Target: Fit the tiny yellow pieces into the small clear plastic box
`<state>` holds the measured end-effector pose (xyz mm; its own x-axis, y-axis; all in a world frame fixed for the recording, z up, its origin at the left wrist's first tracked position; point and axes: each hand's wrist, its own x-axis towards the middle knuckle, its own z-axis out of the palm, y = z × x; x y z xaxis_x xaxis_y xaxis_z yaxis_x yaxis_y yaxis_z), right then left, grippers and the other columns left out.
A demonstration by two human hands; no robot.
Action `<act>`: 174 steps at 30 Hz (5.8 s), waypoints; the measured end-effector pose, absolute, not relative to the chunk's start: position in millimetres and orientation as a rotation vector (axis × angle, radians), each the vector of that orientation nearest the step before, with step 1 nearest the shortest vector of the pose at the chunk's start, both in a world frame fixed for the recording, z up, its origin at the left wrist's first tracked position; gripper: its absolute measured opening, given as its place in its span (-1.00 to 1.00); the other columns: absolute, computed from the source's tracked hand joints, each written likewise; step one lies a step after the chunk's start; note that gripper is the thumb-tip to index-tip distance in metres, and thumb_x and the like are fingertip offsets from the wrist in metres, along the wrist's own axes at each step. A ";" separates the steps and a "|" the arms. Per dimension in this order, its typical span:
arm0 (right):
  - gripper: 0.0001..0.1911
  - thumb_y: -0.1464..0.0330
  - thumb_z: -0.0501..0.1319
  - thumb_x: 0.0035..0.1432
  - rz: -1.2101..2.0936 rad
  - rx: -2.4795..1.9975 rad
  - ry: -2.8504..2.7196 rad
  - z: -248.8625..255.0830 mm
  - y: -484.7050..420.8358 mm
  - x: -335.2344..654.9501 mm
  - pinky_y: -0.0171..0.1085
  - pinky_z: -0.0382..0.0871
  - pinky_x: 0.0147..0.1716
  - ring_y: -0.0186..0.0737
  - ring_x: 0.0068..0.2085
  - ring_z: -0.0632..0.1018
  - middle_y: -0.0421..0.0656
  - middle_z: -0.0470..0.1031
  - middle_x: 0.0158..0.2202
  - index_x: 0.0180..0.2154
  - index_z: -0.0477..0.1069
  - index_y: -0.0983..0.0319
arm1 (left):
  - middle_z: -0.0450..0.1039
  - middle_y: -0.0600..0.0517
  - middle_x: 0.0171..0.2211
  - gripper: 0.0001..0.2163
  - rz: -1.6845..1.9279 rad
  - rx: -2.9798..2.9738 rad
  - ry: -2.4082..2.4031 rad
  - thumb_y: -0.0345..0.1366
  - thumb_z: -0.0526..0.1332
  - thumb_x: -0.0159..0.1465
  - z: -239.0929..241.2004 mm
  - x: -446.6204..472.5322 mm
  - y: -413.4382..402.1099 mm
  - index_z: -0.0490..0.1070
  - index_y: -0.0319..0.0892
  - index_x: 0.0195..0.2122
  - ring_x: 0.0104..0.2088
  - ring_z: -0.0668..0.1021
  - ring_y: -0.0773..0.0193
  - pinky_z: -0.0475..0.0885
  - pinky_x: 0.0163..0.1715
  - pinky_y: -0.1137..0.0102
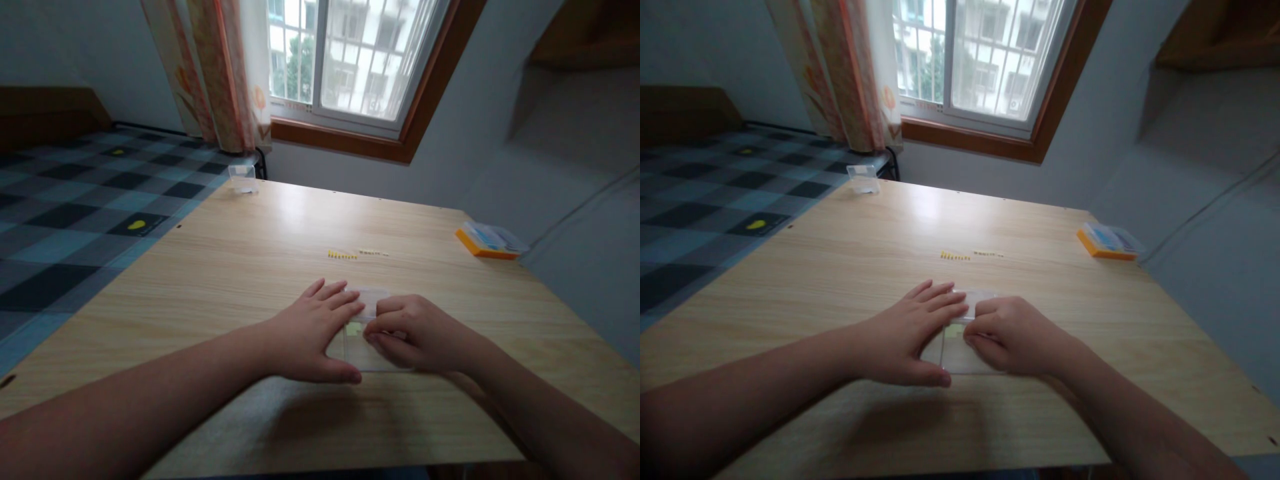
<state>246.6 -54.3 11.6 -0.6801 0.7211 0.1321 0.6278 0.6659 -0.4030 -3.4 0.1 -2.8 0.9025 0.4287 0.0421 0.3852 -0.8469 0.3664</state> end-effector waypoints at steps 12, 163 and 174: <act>-0.77 0.38 0.16 0.35 0.388 -1.075 -2.627 8.5 -54.3 243.3 -0.38 0.10 -0.35 -0.45 -0.41 0.35 -0.21 0.44 -0.40 -0.25 0.60 0.24 | 0.12 -0.26 0.41 -0.08 0.206 2.706 0.576 0.29 0.33 0.15 -3.9 -3.7 0.6 0.22 -0.22 0.39 0.42 0.13 -0.33 -0.08 0.38 -0.24; -0.77 0.36 0.17 0.39 0.259 -0.929 -2.604 5.6 -57.4 243.9 -0.33 0.13 -0.32 -0.41 -0.39 0.33 -0.20 0.40 -0.41 -0.22 0.62 0.18 | 0.07 -0.22 0.44 -0.07 0.144 2.729 0.606 0.31 0.29 0.18 -3.7 -2.2 0.0 0.19 -0.22 0.40 0.44 0.08 -0.27 -0.13 0.41 -0.17; -0.78 0.35 0.18 0.38 0.299 -0.918 -2.580 6.6 -57.0 246.7 -0.36 0.13 -0.35 -0.44 -0.39 0.34 -0.20 0.39 -0.39 -0.21 0.63 0.20 | 0.10 -0.25 0.42 -0.08 0.180 2.733 0.590 0.29 0.31 0.17 -3.4 -2.5 -0.4 0.20 -0.23 0.39 0.43 0.11 -0.30 -0.10 0.40 -0.19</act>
<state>246.7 -57.0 6.6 -0.7121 0.6420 0.2840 0.5599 0.7635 -0.3219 -2.5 -0.4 -3.4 0.9059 0.4203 0.0515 0.3775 -0.8568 0.3513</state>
